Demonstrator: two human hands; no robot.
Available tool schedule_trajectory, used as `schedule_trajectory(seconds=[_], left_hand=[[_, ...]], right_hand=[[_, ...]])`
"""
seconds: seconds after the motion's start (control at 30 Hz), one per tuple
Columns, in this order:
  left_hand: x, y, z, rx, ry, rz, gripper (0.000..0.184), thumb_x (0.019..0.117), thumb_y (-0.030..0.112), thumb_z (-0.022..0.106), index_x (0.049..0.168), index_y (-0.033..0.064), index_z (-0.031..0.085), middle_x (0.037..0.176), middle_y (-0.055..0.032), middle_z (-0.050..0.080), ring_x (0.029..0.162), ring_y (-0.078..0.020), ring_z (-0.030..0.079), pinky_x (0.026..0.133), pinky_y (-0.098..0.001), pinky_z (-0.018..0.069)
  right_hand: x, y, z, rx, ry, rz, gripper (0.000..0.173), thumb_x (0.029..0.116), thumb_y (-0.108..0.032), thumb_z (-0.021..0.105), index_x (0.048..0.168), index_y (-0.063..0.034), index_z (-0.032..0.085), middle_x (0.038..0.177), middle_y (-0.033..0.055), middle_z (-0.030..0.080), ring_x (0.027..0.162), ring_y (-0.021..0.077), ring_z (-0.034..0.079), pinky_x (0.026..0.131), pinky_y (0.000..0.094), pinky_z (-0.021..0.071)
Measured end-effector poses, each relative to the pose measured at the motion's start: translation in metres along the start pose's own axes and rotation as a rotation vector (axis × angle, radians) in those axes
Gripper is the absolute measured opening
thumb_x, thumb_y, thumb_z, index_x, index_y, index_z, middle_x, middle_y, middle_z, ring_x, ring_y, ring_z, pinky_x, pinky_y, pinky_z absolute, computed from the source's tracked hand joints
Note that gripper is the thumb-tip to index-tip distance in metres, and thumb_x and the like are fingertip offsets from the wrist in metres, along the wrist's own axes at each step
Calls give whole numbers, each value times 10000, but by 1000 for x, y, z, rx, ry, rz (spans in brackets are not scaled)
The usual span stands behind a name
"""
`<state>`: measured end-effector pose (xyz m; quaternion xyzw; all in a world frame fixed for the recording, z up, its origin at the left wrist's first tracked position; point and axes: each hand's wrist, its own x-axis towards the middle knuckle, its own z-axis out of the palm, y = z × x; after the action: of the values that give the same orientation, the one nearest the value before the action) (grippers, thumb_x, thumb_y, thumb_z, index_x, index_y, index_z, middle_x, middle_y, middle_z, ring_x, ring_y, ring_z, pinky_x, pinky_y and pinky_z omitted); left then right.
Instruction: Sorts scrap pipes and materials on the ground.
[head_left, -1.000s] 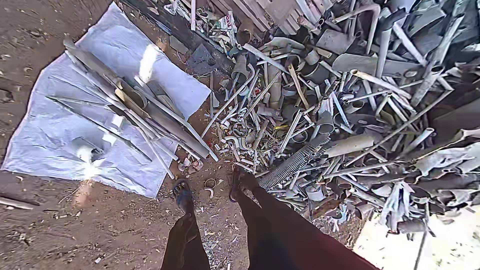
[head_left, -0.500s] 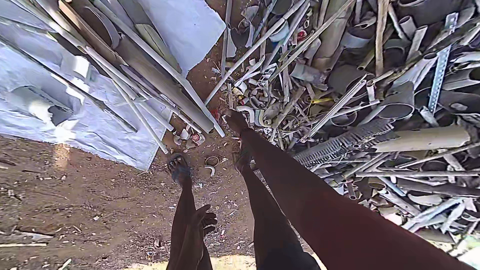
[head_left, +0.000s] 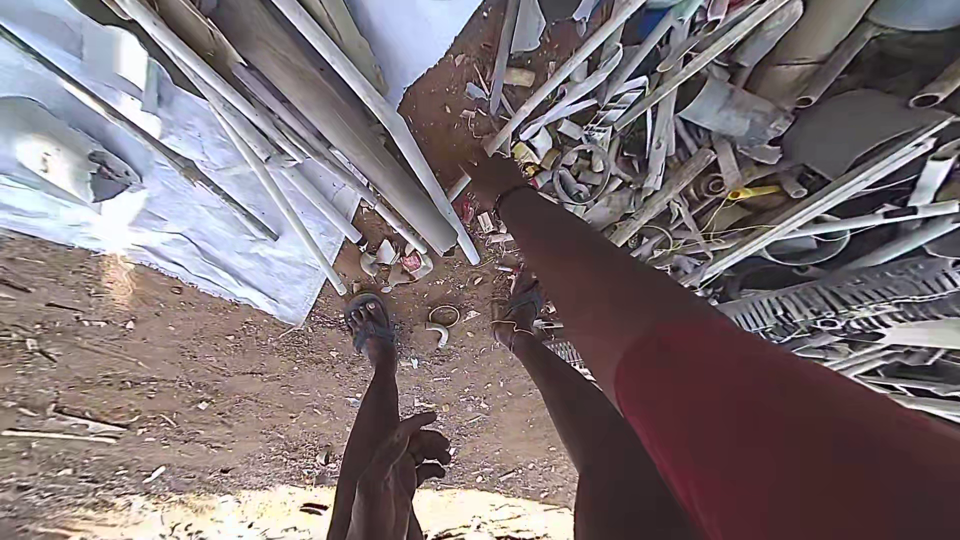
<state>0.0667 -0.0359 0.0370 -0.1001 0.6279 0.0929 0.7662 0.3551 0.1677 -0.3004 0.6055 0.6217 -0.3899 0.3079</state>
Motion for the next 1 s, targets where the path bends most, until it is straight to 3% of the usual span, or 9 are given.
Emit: schedule_trajectory(seconds=[0.13, 0.23, 0.47, 0.53, 0.6, 0.7, 0.77, 0.87, 1.0], left_hand=[[6, -7, 0, -4, -19, -17, 541, 998, 366, 350, 1303, 1, 607, 954, -143, 750, 859, -249, 735, 763, -382, 602], [-1, 8, 27, 47, 39, -57, 460, 1056, 251, 253, 1246, 19, 601, 884, -74, 737, 799, -174, 727, 728, -314, 598], [-7, 3, 49, 233, 129, -82, 426, 1087, 223, 268, 1262, 12, 595, 881, -73, 729, 747, -154, 712, 669, -290, 583], [-10, -6, 53, 449, 198, -31, 391, 1068, 154, 424, 1423, 14, 510, 1145, -129, 671, 932, -179, 667, 773, -324, 544], [-13, -18, 46, 749, 176, 131, 678, 965, 100, 640, 1562, -17, 339, 1520, -237, 453, 1344, -287, 503, 1081, -411, 444], [-20, -17, 48, 1120, 132, 338, 938, 854, 345, 781, 1590, -2, 315, 1613, -279, 331, 1495, -413, 333, 1208, -544, 299], [-26, -18, 53, 1092, 161, 367, 902, 807, 442, 802, 1539, 60, 441, 1493, -175, 527, 1383, -276, 498, 1139, -460, 414], [-43, 0, 74, 1059, 101, 316, 668, 918, 262, 735, 1491, 37, 477, 1153, -116, 703, 970, -150, 701, 868, -328, 577], [-84, 18, 85, 703, 40, 261, 342, 994, 10, 508, 1329, -56, 503, 823, -25, 654, 647, -60, 648, 638, -212, 555]], right_hand=[[-31, 26, 28, 2, -26, 48, 391, 950, -41, 617, 1341, -49, 631, 1502, 282, 444, 1134, 542, 597, 838, 687, 537], [-74, 50, 44, 112, -85, 222, 344, 989, -67, 564, 1309, 46, 623, 1363, 314, 568, 1168, 530, 597, 941, 667, 509], [-164, 80, 36, 241, -41, 279, 479, 911, -380, 690, 1164, 26, 690, 1443, 254, 517, 1274, 465, 544, 949, 612, 528], [-191, 68, 29, 361, 80, 237, 343, 954, -309, 655, 1066, 13, 700, 1284, 225, 585, 1170, 411, 601, 927, 552, 540], [-223, 41, 17, 500, 277, 152, 197, 977, -168, 628, 1001, 9, 712, 1202, 214, 628, 1119, 389, 622, 945, 537, 524], [-265, -12, -8, 735, 593, 92, 191, 951, -67, 602, 1046, 8, 749, 1202, 203, 670, 1168, 354, 626, 1006, 488, 507], [-290, -52, -29, 911, 767, 90, 197, 956, -55, 574, 1018, 15, 748, 1148, 208, 678, 1128, 330, 644, 962, 440, 543], [-321, -102, -62, 1172, 844, 144, 230, 942, -53, 564, 1079, 23, 731, 1186, 223, 593, 1048, 284, 633, 834, 362, 575], [-353, -134, -76, 1389, 832, 265, 363, 874, -51, 603, 1226, 9, 672, 1320, 241, 511, 1115, 250, 579, 851, 310, 535]])
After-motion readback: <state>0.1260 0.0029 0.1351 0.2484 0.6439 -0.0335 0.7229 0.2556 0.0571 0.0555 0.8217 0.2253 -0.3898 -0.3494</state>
